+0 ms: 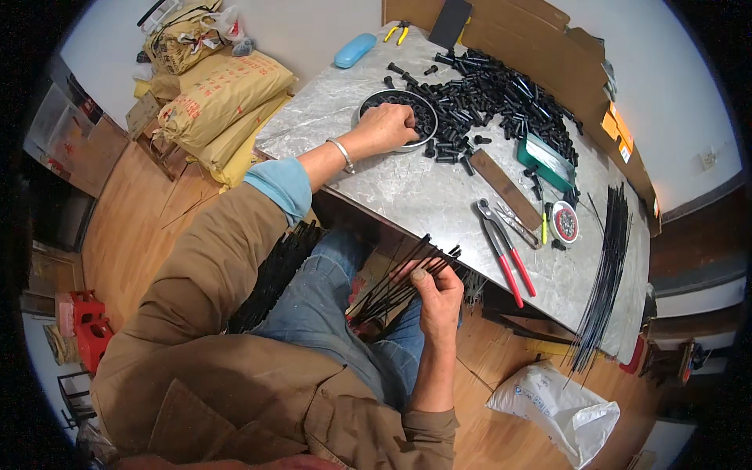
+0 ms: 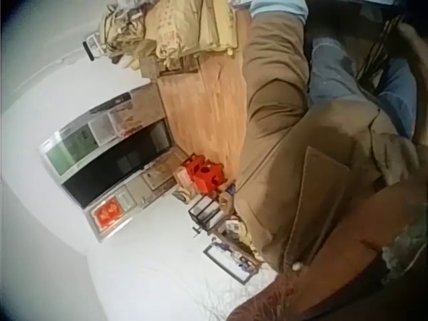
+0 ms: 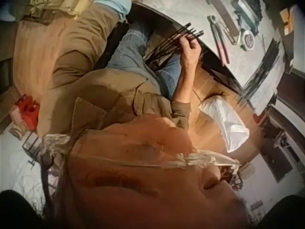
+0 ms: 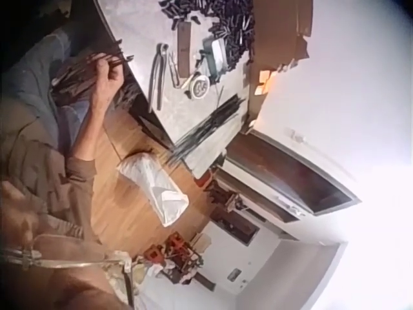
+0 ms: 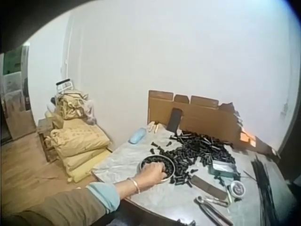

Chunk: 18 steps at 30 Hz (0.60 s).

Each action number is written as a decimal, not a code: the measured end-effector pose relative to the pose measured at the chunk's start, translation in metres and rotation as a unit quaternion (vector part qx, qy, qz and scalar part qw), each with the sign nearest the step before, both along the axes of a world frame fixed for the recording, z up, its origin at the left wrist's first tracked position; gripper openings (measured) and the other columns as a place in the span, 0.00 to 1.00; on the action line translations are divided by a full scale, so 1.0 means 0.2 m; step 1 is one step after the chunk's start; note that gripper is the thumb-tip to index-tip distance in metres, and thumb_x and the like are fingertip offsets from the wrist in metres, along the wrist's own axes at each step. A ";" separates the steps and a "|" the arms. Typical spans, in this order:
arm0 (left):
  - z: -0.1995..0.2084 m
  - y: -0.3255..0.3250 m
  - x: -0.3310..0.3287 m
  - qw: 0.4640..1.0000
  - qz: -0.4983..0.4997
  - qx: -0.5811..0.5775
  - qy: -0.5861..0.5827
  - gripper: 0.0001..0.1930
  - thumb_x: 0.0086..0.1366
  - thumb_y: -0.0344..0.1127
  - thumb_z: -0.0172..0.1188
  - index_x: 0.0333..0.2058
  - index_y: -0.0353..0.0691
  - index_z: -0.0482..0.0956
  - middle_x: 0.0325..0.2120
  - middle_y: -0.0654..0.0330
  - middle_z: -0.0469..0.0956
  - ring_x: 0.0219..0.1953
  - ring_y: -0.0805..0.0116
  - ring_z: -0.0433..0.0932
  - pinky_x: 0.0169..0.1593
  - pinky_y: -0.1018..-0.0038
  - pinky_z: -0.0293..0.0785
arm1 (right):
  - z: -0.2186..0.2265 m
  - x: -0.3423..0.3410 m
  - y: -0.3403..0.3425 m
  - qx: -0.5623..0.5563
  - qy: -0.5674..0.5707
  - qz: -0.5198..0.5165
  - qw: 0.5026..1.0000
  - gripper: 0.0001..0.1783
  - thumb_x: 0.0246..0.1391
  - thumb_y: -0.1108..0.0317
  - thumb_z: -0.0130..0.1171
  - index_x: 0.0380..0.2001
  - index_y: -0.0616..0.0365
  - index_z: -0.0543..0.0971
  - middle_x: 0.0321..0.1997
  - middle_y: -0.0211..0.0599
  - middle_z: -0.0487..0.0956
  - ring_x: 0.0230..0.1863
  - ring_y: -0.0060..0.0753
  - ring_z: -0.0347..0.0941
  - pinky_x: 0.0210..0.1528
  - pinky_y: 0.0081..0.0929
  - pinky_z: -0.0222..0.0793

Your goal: Assembling plastic caps onto metal rods and using pliers to secure them.

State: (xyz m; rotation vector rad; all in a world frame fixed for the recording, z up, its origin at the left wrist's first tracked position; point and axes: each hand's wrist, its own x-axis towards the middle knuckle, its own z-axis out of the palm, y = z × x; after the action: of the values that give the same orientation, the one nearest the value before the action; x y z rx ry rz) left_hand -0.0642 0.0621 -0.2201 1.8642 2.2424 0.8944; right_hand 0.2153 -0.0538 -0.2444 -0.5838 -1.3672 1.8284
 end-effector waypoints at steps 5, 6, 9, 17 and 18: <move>0.03 0.01 0.03 0.998 0.028 -0.027 0.040 0.16 0.49 0.47 0.66 0.27 0.39 0.83 0.30 0.48 0.81 0.37 0.51 0.81 0.41 0.59 0.75 | 0.01 0.01 -0.01 -0.017 -0.038 -0.018 0.999 0.10 0.54 0.66 0.58 0.29 0.65 0.76 0.29 0.40 0.79 0.32 0.30 0.76 0.41 0.27 0.71; 0.04 0.01 0.03 0.998 0.041 -0.042 0.025 0.15 0.49 0.45 0.65 0.28 0.38 0.83 0.31 0.47 0.81 0.38 0.50 0.81 0.42 0.59 0.76 | 0.00 0.01 -0.02 -0.021 -0.037 -0.022 0.999 0.10 0.54 0.67 0.57 0.28 0.65 0.76 0.29 0.39 0.79 0.32 0.29 0.75 0.40 0.26 0.70; 0.04 0.05 0.01 0.997 0.063 -0.048 0.003 0.12 0.50 0.39 0.61 0.30 0.38 0.83 0.33 0.46 0.81 0.39 0.49 0.80 0.43 0.59 0.76 | -0.02 0.02 -0.02 -0.003 -0.030 -0.029 0.999 0.15 0.55 0.58 0.60 0.29 0.62 0.76 0.29 0.40 0.79 0.31 0.31 0.76 0.37 0.28 0.72; 0.03 0.00 0.07 0.995 0.073 0.067 0.029 0.11 0.54 0.35 0.52 0.31 0.40 0.81 0.32 0.48 0.80 0.39 0.49 0.79 0.44 0.60 0.74 | -0.04 0.08 -0.03 -0.071 0.021 -0.038 0.997 0.10 0.54 0.65 0.61 0.30 0.60 0.74 0.30 0.38 0.79 0.31 0.28 0.76 0.37 0.26 0.72; 0.05 -0.03 0.08 0.993 0.053 0.103 0.021 0.12 0.55 0.34 0.51 0.35 0.41 0.82 0.33 0.49 0.80 0.38 0.52 0.79 0.44 0.62 0.74 | -0.05 0.09 -0.03 -0.072 0.025 -0.041 0.996 0.10 0.54 0.65 0.61 0.30 0.60 0.74 0.30 0.38 0.79 0.31 0.28 0.76 0.37 0.26 0.72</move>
State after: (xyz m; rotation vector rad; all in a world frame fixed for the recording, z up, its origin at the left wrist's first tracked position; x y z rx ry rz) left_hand -0.0476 0.0568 -0.2098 1.8761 2.3742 1.1551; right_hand 0.2327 -0.0601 -0.2550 -0.6549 -1.1684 1.8725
